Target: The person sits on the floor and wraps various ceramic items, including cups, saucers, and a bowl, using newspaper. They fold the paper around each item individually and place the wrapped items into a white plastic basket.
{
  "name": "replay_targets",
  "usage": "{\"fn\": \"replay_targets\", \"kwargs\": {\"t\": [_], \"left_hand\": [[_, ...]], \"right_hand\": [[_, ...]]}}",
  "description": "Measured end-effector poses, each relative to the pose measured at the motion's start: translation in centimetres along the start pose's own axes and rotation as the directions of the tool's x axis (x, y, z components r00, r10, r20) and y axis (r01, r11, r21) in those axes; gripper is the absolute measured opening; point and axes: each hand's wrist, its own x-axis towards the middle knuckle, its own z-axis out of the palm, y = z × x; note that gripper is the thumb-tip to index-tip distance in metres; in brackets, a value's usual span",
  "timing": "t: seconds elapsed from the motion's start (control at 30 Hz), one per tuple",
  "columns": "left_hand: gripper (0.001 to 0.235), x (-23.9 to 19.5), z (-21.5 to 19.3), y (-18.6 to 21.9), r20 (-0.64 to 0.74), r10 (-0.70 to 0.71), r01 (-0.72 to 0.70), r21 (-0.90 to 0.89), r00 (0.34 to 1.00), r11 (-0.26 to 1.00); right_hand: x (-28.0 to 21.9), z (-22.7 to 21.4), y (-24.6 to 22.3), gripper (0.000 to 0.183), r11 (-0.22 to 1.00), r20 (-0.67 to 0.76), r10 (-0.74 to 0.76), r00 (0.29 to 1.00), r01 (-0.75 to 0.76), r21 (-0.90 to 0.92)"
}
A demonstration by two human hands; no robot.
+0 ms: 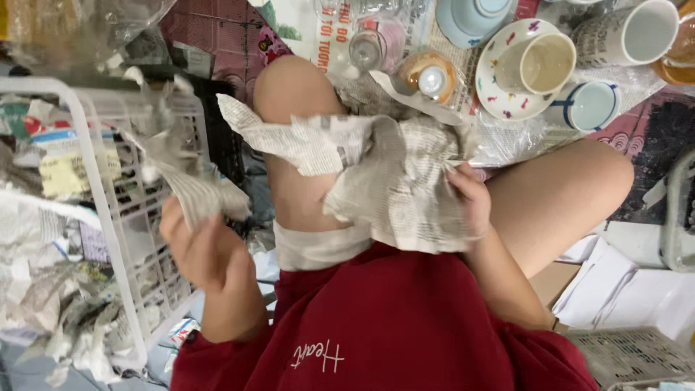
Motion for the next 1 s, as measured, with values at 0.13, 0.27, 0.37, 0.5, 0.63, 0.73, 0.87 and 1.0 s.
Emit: {"fn": "replay_targets", "kwargs": {"t": [0.13, 0.27, 0.37, 0.5, 0.63, 0.73, 0.87, 1.0], "left_hand": [[0.032, 5.2, -2.9, 7.5, 0.394, 0.38, -0.164, -0.481, 0.837, 0.861], [0.022, 5.0, 0.6, 12.3, 0.506, 0.58, -0.158, -0.651, 0.638, 0.742], [0.034, 2.5, 5.1, 12.5, 0.681, 0.487, -0.029, -0.566, 0.547, 0.824], [0.041, 0.1, 8.7, 10.9, 0.873, 0.235, 0.021, -0.269, 0.427, 0.963], [0.034, -2.4, 9.3, 8.7, 0.884, 0.161, -0.013, -0.172, 0.439, 0.985], [0.032, -4.0, 9.6, 7.3, 0.879, 0.145, 0.093, -0.208, 0.454, 0.974], [0.029, -6.4, 10.3, 6.3, 0.828, 0.183, 0.149, -0.304, 0.531, 0.941], [0.023, -8.0, 9.9, 6.0, 0.826, 0.166, 0.2, -0.316, 0.539, 0.927]], "right_hand": [[-0.6, -5.7, 2.4, 0.029, 0.998, 0.015, 0.033, 0.999, -0.034, 0.056], [1.0, -8.1, 5.0, 0.028, 0.986, -0.106, -0.002, 0.994, -0.016, -0.165], [2.9, -7.7, 7.3, 0.028, 0.934, -0.109, 0.005, 0.994, -0.044, -0.354], [4.1, -4.7, 7.1, 0.045, 0.74, -0.116, -0.037, 0.993, -0.051, -0.671], [3.7, -0.7, 4.7, 0.053, 0.748, -0.146, 0.023, 0.989, -0.113, -0.653], [4.7, 2.6, 2.6, 0.051, 0.867, -0.216, 0.023, 0.976, -0.128, -0.482], [6.0, 6.2, 2.0, 0.056, 0.456, -0.027, -0.197, 0.98, 0.067, -0.887], [7.1, 6.9, 3.0, 0.064, 0.329, -0.004, -0.211, 0.977, 0.067, -0.942]]}}
